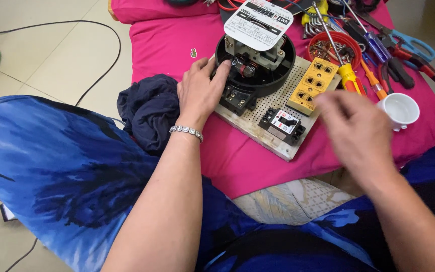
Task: The person arranges and positions various electrical components, including a circuit breaker, a yellow socket block, and a black meter housing, on a perforated board. They repeatedly pick up, move, and place these items to organize the layout on the board.
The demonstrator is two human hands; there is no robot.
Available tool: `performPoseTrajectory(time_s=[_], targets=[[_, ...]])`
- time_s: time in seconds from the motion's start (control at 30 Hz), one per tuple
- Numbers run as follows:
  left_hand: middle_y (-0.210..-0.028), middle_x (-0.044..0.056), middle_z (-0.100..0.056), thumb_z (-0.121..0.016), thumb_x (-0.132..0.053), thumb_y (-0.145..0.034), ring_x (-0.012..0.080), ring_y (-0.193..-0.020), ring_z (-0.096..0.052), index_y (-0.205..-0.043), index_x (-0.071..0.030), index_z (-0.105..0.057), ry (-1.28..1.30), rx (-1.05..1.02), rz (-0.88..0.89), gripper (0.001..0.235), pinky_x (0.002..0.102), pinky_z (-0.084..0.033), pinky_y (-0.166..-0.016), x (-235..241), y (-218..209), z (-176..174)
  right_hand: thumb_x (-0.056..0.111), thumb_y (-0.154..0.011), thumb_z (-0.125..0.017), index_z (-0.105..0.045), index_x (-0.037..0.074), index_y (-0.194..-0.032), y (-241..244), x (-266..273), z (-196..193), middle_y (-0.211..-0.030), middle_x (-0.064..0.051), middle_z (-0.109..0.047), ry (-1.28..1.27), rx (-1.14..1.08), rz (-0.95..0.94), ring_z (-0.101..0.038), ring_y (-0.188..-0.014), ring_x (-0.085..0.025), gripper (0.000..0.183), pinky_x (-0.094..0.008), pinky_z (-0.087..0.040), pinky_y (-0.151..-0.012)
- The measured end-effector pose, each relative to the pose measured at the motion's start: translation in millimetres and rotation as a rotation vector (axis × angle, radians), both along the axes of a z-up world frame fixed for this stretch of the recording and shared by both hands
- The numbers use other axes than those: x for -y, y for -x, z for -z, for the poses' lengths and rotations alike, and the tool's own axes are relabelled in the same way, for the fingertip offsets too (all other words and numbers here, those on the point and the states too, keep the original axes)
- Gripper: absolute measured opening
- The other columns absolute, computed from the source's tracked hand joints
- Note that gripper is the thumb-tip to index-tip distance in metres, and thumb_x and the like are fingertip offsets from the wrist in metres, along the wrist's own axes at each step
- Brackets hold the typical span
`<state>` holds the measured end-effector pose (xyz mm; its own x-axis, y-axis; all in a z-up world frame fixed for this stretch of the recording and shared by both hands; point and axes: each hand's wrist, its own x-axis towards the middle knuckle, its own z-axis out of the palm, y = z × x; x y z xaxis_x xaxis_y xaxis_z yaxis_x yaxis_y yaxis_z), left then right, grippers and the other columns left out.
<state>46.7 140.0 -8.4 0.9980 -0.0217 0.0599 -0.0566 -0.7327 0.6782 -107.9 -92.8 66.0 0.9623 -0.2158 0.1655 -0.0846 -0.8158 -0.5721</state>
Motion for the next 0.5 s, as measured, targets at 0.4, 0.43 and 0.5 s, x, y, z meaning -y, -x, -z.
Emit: performPoseTrajectory(time_s=[0.4,0.43,0.5], targets=[[-0.149,0.009,-0.055,-0.039,-0.061,-0.092,0.0348,-0.132,-0.051,-0.142,-0.024,-0.062,-0.012,0.012,-0.036,0.066,0.05,-0.033,-0.107,5,1,3,0.018,-0.107,-0.047,-0.058,-0.004,-0.139,-28,27,38,-0.106,-0.017,-0.069,-0.516,-0.324,0.251,-0.069,-0.086,-0.025,0.04,-0.033,-0.057,-0.073],[-0.149,0.009,-0.055,-0.039,-0.061,-0.092,0.0348,-0.132,-0.051,-0.142,-0.024,-0.062,-0.014,0.01,-0.038,0.066,0.05,-0.033,-0.107,5,2,3,0.018,-0.107,-0.047,-0.058,-0.004,-0.139,-28,22,32,-0.106,-0.017,-0.069,-0.516,-0.326,0.249,-0.069,-0.086,-0.025,0.04,-0.033,-0.057,-0.073],[-0.149,0.009,-0.054,-0.039,-0.06,-0.093,0.0353,-0.131,-0.051,-0.141,-0.024,-0.062,-0.013,0.009,-0.04,0.065,0.05,-0.033,-0.107,6,3,2,0.019,-0.108,-0.05,-0.054,-0.003,-0.144,-27,14,20,-0.108,-0.019,-0.071,-0.458,-0.392,0.291,-0.07,-0.09,-0.023,0.042,-0.033,-0.058,-0.078]])
